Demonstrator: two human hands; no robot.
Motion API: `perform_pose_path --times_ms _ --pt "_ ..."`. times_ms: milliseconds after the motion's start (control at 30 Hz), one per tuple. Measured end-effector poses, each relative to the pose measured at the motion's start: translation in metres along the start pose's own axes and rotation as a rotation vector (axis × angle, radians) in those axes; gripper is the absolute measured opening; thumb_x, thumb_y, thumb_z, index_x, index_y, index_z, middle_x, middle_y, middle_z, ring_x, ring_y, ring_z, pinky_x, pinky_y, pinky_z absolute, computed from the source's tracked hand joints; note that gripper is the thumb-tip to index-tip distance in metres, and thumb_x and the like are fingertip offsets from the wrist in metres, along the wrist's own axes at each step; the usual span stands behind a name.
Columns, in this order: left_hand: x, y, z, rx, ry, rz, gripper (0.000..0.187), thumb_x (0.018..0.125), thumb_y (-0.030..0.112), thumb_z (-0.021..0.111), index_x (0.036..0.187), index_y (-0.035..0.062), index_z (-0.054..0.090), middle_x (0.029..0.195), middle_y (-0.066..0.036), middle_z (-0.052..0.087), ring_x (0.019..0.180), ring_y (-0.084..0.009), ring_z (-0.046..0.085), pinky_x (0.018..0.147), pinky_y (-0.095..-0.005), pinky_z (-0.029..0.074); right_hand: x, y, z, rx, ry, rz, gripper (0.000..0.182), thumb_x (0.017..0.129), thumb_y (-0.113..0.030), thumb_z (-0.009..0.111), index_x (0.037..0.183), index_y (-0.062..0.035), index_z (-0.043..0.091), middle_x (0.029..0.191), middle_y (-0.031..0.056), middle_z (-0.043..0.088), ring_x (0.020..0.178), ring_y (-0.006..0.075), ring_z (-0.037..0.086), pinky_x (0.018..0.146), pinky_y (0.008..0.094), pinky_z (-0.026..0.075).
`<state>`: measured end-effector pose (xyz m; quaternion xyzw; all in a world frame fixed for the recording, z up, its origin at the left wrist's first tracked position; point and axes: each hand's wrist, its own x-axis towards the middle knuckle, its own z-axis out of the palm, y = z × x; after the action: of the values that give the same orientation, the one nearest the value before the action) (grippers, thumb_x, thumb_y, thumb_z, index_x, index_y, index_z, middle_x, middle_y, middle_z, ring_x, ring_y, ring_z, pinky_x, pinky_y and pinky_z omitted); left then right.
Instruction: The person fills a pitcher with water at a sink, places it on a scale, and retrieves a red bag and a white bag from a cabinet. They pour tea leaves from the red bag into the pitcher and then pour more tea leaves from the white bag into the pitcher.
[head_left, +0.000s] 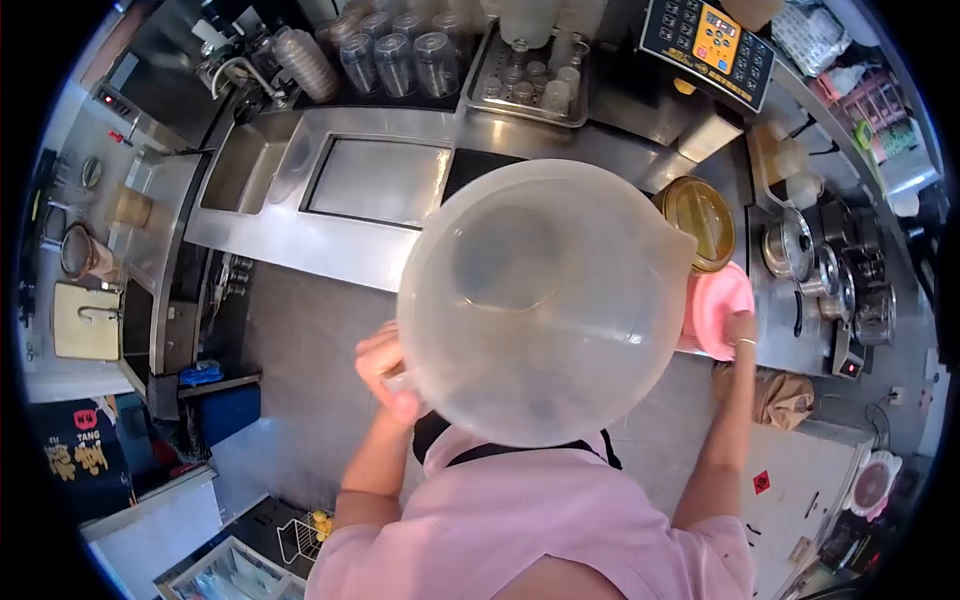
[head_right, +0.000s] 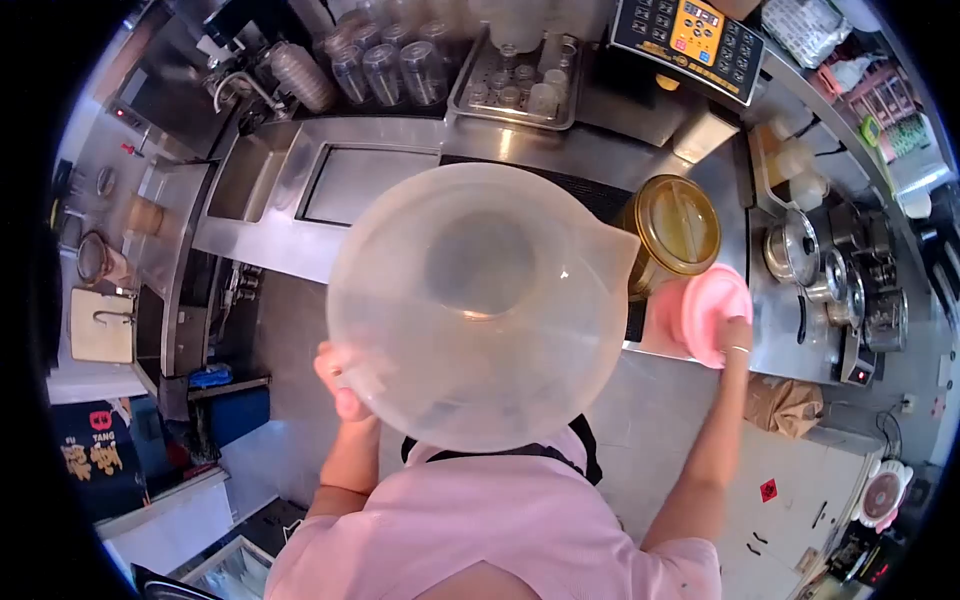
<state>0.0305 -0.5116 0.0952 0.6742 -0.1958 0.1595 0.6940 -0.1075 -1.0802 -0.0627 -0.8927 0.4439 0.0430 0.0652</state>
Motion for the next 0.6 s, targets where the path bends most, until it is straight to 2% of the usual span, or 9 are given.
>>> perform_pose_path --times_ms 33,133,233,300,400,433,500,533,600 --pt "0.002 0.003 -0.001 0.001 0.008 0.005 0.073 0.071 0.068 0.042 0.052 -0.0016 0.05 0.049 -0.005 0.048 0.045 -0.0149 0.045 0.044 -0.0261 0.034 -0.016 -0.01 0.013 0.019 0.048 -0.034 0.052 0.078 -0.046 0.049 0.075 0.0041 0.062 0.079 0.0259 0.059 0.08 0.0372 0.059 0.072 0.0443 0.045" --pt "0.01 0.01 -0.007 0.015 0.001 -0.008 0.076 0.07 0.073 0.039 0.05 -0.0002 0.047 0.047 -0.003 0.044 0.043 -0.0135 0.041 0.042 -0.0253 0.029 -0.059 -0.066 -0.007 0.158 0.22 0.116 0.048 0.081 -0.045 0.047 0.077 0.0014 0.058 0.071 0.021 0.06 0.074 0.0364 0.059 0.068 0.043 0.045" --pt "0.012 -0.004 -0.015 -0.016 -0.112 0.056 0.077 0.07 0.074 0.037 0.048 -0.0001 0.044 0.047 -0.002 0.042 0.043 -0.0129 0.038 0.042 -0.0254 0.027 -0.093 -0.08 -0.032 0.339 0.452 -0.076 0.033 0.084 -0.032 0.05 0.084 -0.0003 0.056 0.074 0.0161 0.059 0.067 0.0315 0.058 0.062 0.0392 0.045" --pt "0.016 -0.007 -0.013 -0.007 -0.105 0.074 0.079 0.07 0.075 0.036 0.048 0.0 0.043 0.047 -0.002 0.041 0.043 -0.0129 0.037 0.042 -0.0255 0.027 -0.124 -0.086 -0.045 0.508 0.425 -0.096 0.021 0.082 -0.022 0.054 0.085 -0.0006 0.056 0.074 0.0141 0.059 0.062 0.0252 0.057 0.06 0.0338 0.045" --pt "0.025 0.002 -0.018 -0.01 -0.169 0.099 0.08 0.068 0.077 0.036 0.047 0.0003 0.042 0.047 -0.002 0.04 0.043 -0.0131 0.036 0.042 -0.0256 0.026 -0.163 -0.07 -0.021 0.541 0.407 -0.111 0.02 0.081 -0.02 0.055 0.087 -0.0003 0.057 0.073 0.0131 0.06 0.059 0.0227 0.057 0.058 0.0324 0.045" --pt "0.03 0.003 -0.022 -0.011 -0.198 0.122 0.08 0.068 0.078 0.036 0.047 0.0004 0.041 0.047 -0.002 0.04 0.044 -0.0131 0.036 0.042 -0.0257 0.026 -0.174 -0.067 -0.002 0.629 0.394 -0.096 0.019 0.082 -0.019 0.055 0.086 0.0 0.056 0.068 0.0116 0.059 0.059 0.0186 0.056 0.057 0.0309 0.044" --pt "0.025 0.0 -0.032 -0.032 -0.087 0.076 0.081 0.067 0.079 0.036 0.047 0.0005 0.041 0.047 -0.002 0.04 0.044 -0.0132 0.036 0.042 -0.0258 0.026 -0.216 -0.098 0.005 0.717 0.325 -0.15 0.015 0.082 -0.014 0.055 0.082 0.0003 0.055 0.061 0.0049 0.055 0.056 0.0101 0.052 0.052 0.0268 0.043" --pt "0.023 -0.001 -0.038 -0.031 -0.038 0.055 0.08 0.066 0.079 0.036 0.047 0.0005 0.041 0.047 -0.002 0.04 0.044 -0.0132 0.036 0.042 -0.0259 0.026 -0.229 -0.103 0.026 0.807 0.16 0.001 0.014 0.08 -0.013 0.055 0.081 0.0005 0.055 0.061 0.0031 0.055 0.054 0.0092 0.051 0.051 0.0259 0.043" --pt "0.02 -0.001 -0.05 -0.025 0.05 0.013 0.08 0.066 0.078 0.037 0.047 0.0006 0.041 0.048 -0.002 0.04 0.044 -0.0129 0.037 0.042 -0.0261 0.026 -0.248 -0.123 0.05 0.762 0.079 -0.062 0.015 0.078 -0.013 0.058 0.083 0.0011 0.056 0.063 0.0037 0.057 0.056 0.0089 0.052 0.052 0.0255 0.044"
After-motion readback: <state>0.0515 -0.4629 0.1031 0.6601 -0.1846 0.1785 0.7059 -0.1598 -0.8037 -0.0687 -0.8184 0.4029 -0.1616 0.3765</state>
